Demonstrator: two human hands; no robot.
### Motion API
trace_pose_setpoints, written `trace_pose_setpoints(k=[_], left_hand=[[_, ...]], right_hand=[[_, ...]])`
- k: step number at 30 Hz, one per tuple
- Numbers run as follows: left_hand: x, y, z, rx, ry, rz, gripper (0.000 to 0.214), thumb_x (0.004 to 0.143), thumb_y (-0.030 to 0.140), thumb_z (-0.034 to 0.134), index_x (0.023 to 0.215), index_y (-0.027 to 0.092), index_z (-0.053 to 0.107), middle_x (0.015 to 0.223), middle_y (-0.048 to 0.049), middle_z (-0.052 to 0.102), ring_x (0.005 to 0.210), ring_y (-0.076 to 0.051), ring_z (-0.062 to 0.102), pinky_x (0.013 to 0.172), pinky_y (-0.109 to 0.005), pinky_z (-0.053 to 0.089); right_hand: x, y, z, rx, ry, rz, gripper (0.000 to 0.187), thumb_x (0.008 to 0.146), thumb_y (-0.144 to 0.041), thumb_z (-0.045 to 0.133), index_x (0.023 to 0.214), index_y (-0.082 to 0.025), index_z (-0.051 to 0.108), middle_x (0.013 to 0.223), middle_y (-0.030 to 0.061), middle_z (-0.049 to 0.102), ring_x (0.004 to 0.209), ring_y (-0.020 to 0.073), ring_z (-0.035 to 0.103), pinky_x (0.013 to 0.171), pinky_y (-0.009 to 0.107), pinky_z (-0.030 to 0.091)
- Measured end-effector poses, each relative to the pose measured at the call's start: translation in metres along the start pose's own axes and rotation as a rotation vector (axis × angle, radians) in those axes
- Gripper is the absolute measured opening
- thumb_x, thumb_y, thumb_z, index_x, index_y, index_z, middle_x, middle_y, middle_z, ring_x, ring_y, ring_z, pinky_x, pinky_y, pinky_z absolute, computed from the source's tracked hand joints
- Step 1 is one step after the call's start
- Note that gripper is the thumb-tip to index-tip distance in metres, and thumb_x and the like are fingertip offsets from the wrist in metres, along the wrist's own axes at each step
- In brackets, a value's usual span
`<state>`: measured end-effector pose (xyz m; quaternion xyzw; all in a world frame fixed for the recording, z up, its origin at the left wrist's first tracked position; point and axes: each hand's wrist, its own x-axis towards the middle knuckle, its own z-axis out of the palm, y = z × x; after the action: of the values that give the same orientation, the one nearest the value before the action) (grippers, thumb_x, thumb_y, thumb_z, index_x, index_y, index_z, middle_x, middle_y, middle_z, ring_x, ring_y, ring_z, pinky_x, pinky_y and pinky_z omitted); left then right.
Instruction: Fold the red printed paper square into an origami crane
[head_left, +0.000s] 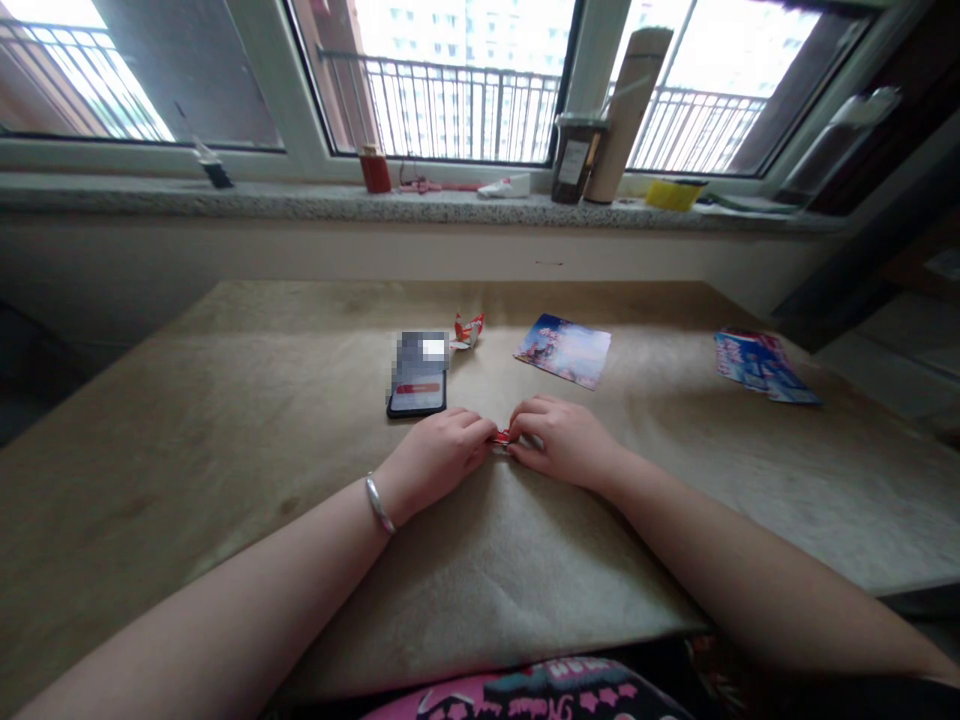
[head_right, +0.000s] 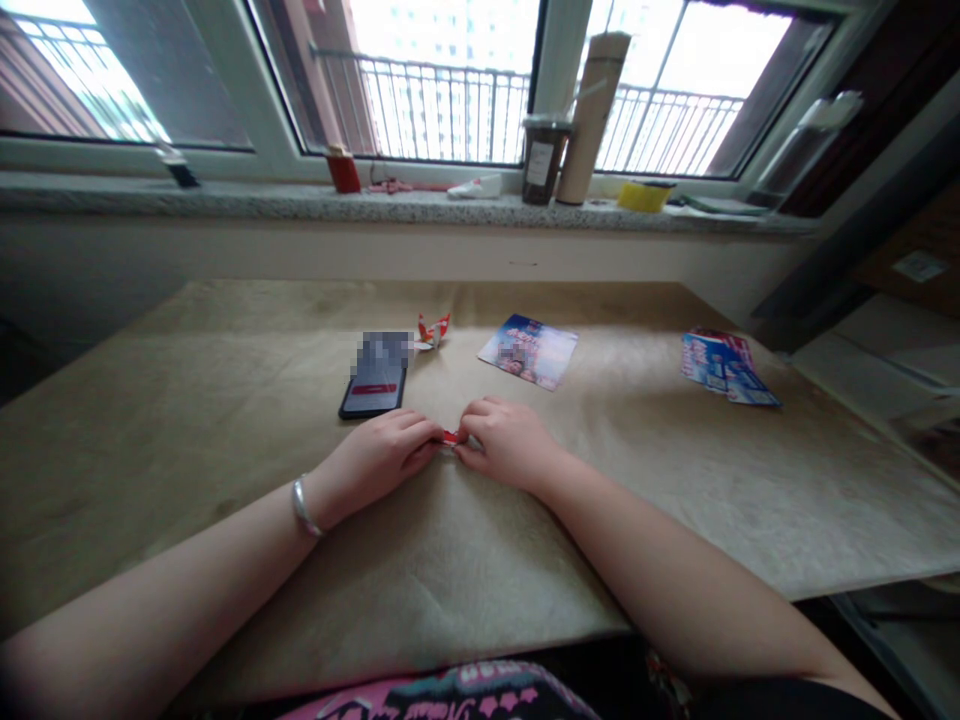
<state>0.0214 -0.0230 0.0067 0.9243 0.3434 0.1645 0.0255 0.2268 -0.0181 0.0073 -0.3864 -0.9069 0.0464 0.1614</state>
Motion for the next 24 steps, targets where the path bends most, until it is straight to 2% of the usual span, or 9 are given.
trace_pose_setpoints(k=[12,16,21,24], left_hand=[[0.0009,-0.0047,0.0038,-0.028,0.019,-0.087,0.011,0.087,0.018,0.047,0.089,0.017,0.058,0.079,-0.0043,0.063,0.076,-0.017,0.058,0.072,-0.028,0.047],[0.0011,-0.0057,0.0037,-0.033,0.019,-0.056,0.014,0.088,0.018,0.046,0.086,0.017,0.059,0.079,-0.0044,0.063,0.077,-0.017,0.058,0.072,-0.027,0.046],[-0.0003,-0.0061,0.0027,-0.033,0.048,-0.028,0.015,0.087,0.016,0.046,0.085,0.017,0.060,0.077,-0.0040,0.062,0.075,-0.016,0.057,0.070,-0.026,0.046],[-0.0009,-0.0062,0.0031,-0.060,0.061,-0.031,0.016,0.087,0.015,0.045,0.085,0.017,0.061,0.081,-0.0042,0.062,0.075,-0.015,0.056,0.070,-0.025,0.046]], right_hand=[[0.0013,-0.0018,0.0026,-0.003,0.031,0.069,0.016,0.085,-0.029,0.052,0.078,-0.020,0.063,0.086,0.0033,0.066,0.083,0.0157,0.058,0.069,0.026,0.040],[0.0010,-0.0010,0.0027,0.021,0.036,0.076,0.014,0.083,-0.030,0.054,0.080,-0.021,0.064,0.086,0.0033,0.066,0.083,0.0164,0.058,0.071,0.027,0.041],[0.0006,0.0012,0.0029,0.043,0.033,0.070,0.018,0.079,-0.031,0.059,0.092,-0.021,0.065,0.090,0.0045,0.066,0.088,0.0184,0.056,0.075,0.029,0.043],[0.0007,0.0022,0.0046,0.045,0.035,0.080,0.018,0.079,-0.030,0.058,0.091,-0.021,0.066,0.090,0.0058,0.064,0.090,0.0193,0.055,0.077,0.030,0.043]])
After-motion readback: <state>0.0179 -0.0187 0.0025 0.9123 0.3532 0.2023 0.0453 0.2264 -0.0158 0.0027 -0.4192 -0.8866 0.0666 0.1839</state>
